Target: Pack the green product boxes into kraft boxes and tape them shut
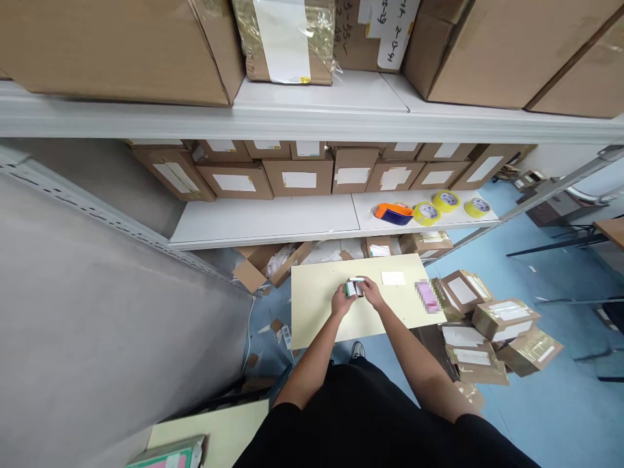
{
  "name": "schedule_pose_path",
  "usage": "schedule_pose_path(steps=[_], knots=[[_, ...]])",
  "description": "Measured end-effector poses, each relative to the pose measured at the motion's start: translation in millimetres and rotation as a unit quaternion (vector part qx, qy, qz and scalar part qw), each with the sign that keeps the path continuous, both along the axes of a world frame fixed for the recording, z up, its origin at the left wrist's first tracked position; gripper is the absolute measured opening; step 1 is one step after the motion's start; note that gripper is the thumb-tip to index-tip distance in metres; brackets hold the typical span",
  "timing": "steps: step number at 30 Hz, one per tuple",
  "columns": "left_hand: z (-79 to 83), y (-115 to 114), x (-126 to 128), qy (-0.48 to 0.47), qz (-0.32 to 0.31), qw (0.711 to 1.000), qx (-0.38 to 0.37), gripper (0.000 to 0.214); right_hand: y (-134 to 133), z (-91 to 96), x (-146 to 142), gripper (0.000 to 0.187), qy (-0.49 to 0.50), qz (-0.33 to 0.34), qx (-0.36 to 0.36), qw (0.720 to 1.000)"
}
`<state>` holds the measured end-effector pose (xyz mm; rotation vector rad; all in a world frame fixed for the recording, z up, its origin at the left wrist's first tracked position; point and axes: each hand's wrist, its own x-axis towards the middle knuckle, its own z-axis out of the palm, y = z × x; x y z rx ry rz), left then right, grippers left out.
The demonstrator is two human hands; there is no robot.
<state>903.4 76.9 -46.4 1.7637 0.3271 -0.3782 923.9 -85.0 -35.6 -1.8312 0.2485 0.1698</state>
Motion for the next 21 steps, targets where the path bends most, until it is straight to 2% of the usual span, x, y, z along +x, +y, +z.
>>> schedule_pose_path(steps=[3, 7, 10, 12, 15, 18, 21], knots=[[5.2, -5.0, -3.9, 0.024, -0.024, 0.998, 0.047, 0.072, -1.1, -5.3, 16.4, 0.039, 0.054, -0.071, -0.057, 0.994], [8.0, -8.2, -7.0, 0.036, -0.023, 0.997, 0.062, 0.072, 3.4, -19.7, 37.1, 0.027, 0.115, -0.132, -0.106, 0.979], [9.7, -1.7, -9.0, 0.028, -0.010, 0.997, 0.078, 0.087, 9.5, -27.3, 44.4, 0.041, 0.133, -0.157, -0.116, 0.972], [12.9, 4.9, -9.3, -0.011, -0.006, 0.995, 0.095, 0.092, 12.4, -28.7, 44.9, 0.049, 0.141, -0.166, -0.120, 0.969], [19.6, 12.3, -5.7, -0.088, -0.050, 0.991, 0.093, 0.082, 12.2, -25.9, 42.1, 0.041, 0.121, -0.140, -0.117, 0.976], [23.8, 13.8, 2.7, -0.101, -0.117, 0.987, 0.043, 0.067, 8.8, -20.0, 36.1, 0.024, 0.073, -0.088, -0.095, 0.989], [23.5, 11.6, 10.5, -0.093, -0.130, 0.987, 0.022, 0.075, 7.4, -15.2, 24.5, 0.036, 0.043, -0.065, -0.074, 0.994]])
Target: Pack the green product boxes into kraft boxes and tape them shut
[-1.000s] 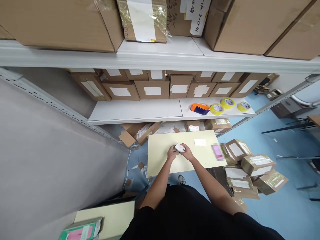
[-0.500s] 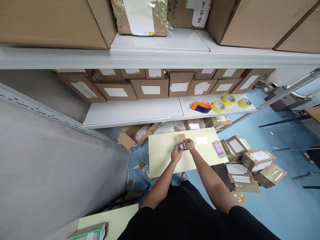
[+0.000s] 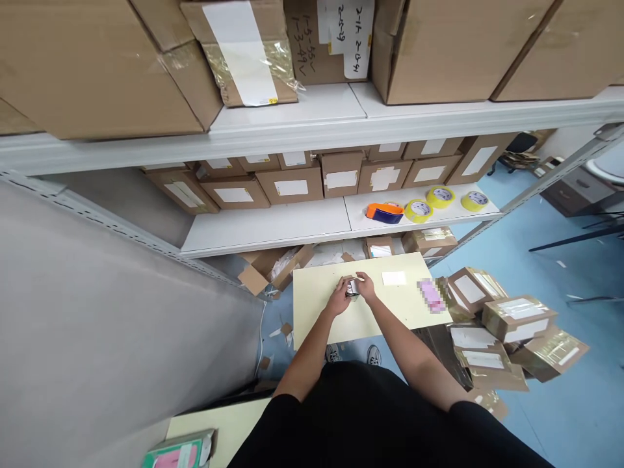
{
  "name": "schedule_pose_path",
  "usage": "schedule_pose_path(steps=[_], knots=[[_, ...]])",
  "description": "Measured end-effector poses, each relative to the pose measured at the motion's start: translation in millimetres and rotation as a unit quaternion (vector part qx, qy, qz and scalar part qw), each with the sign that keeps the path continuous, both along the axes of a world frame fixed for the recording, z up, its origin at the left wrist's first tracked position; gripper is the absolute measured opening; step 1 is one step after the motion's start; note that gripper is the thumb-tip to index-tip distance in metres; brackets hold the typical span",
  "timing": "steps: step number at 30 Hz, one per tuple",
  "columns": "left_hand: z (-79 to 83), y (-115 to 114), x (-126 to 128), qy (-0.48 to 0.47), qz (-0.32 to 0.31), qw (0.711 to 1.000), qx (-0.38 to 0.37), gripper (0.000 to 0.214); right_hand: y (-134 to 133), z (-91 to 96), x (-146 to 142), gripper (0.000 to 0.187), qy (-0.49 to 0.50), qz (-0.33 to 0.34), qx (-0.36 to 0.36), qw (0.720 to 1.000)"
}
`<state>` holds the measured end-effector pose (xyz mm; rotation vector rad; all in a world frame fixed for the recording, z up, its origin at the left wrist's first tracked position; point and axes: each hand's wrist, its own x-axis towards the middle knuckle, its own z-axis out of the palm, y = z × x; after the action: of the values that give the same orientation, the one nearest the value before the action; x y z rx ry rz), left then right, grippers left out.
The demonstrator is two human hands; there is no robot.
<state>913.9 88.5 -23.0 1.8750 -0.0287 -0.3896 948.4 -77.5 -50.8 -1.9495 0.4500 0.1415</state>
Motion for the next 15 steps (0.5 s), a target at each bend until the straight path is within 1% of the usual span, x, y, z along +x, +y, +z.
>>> schedule_pose_path(steps=[3, 5, 7, 11, 13, 15], knots=[[-1.5, -2.3, 2.5, -0.014, 0.013, 1.000, 0.005, 0.082, 1.4, 0.9, -16.5, 0.060, -0.025, 0.058, -0.016, 0.998], [-1.0, -3.1, 1.8, -0.015, 0.029, 0.999, 0.011, 0.079, 0.5, 0.3, -27.2, 0.063, -0.041, 0.086, -0.044, 0.994], [0.9, -3.5, 0.8, -0.011, 0.041, 0.999, 0.019, 0.075, -4.7, -0.4, -35.4, 0.057, -0.045, 0.077, -0.059, 0.994], [5.6, -5.1, -0.1, -0.009, 0.048, 0.998, 0.032, 0.072, -23.1, -0.8, -43.5, 0.049, -0.030, 0.046, -0.058, 0.997], [7.0, -7.0, -0.4, -0.010, 0.056, 0.998, 0.039, 0.071, -29.3, -0.6, -44.5, 0.043, -0.046, 0.041, -0.066, 0.996], [7.8, -9.3, -1.1, -0.015, 0.060, 0.997, 0.045, 0.070, -30.5, 0.1, -44.1, 0.031, -0.078, 0.051, -0.076, 0.993]])
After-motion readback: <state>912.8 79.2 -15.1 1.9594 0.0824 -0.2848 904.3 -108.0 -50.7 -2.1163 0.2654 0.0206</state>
